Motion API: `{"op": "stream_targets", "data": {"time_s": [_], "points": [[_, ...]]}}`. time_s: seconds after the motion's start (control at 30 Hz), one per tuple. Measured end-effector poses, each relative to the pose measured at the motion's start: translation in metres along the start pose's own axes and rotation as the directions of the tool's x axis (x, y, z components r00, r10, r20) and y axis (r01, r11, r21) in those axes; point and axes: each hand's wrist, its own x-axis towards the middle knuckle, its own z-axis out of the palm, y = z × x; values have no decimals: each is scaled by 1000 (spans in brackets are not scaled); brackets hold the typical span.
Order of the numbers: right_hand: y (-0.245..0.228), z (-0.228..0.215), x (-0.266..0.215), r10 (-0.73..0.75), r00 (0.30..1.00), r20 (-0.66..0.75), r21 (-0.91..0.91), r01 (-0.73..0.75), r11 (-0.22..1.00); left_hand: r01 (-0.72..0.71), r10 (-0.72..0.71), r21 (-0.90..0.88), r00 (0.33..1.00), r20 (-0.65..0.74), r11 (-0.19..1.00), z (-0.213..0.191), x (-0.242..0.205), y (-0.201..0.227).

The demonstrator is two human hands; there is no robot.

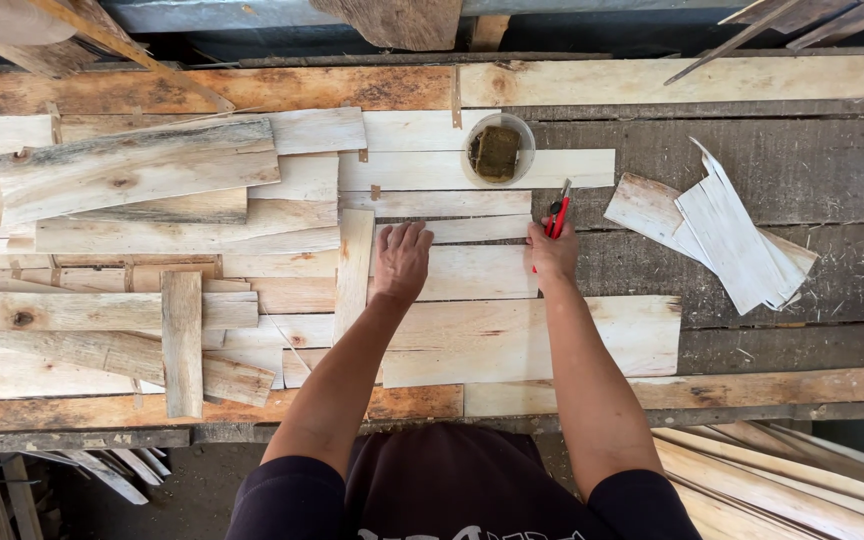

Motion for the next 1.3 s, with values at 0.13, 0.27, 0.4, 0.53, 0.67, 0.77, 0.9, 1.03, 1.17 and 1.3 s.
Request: {"op": "stream_targets", "data": {"time_s": [0.13,0.27,0.4,0.53,0.67,0.77,0.9,1.03,1.17,1.3], "points": [[-2,-1,0,16,1000,17,43,-17,999,-7,7,17,1000,21,1000,1,-4,5],[6,-4,5,-16,1000,-3,-3,16,1000,-17,17,-10,999,29,1000,2,-12,11],[6,-4,6,-49,999,-15,-56,48,997,-23,23,-23,999,27,999,5,-21,16],[-2,-1,1,-32,999,-19,-81,30,996,-12,13,-72,1000,11,997,-2,-26,21],[-4,-1,-1,-14,1000,-15,-101,12,995,-2,7,-107,999,45,994,-5,-27,23],[-5,0,-4,-29,999,-39,-135,24,991,-9,16,-105,998,67,994,-1,-28,23],[10,1,6,-82,995,-59,-146,72,987,-12,22,-106,995,96,994,0,-27,23],[-6,-3,-5,-149,987,-56,-313,125,942,-9,18,-74,992,128,997,-1,-23,23],[-67,-12,-41,-210,975,67,-614,207,762,9,6,-94,988,156,995,-4,-23,23],[-116,-35,-63,-101,884,457,-735,439,517,44,-22,-187,993,119,981,-5,-23,25]]}}
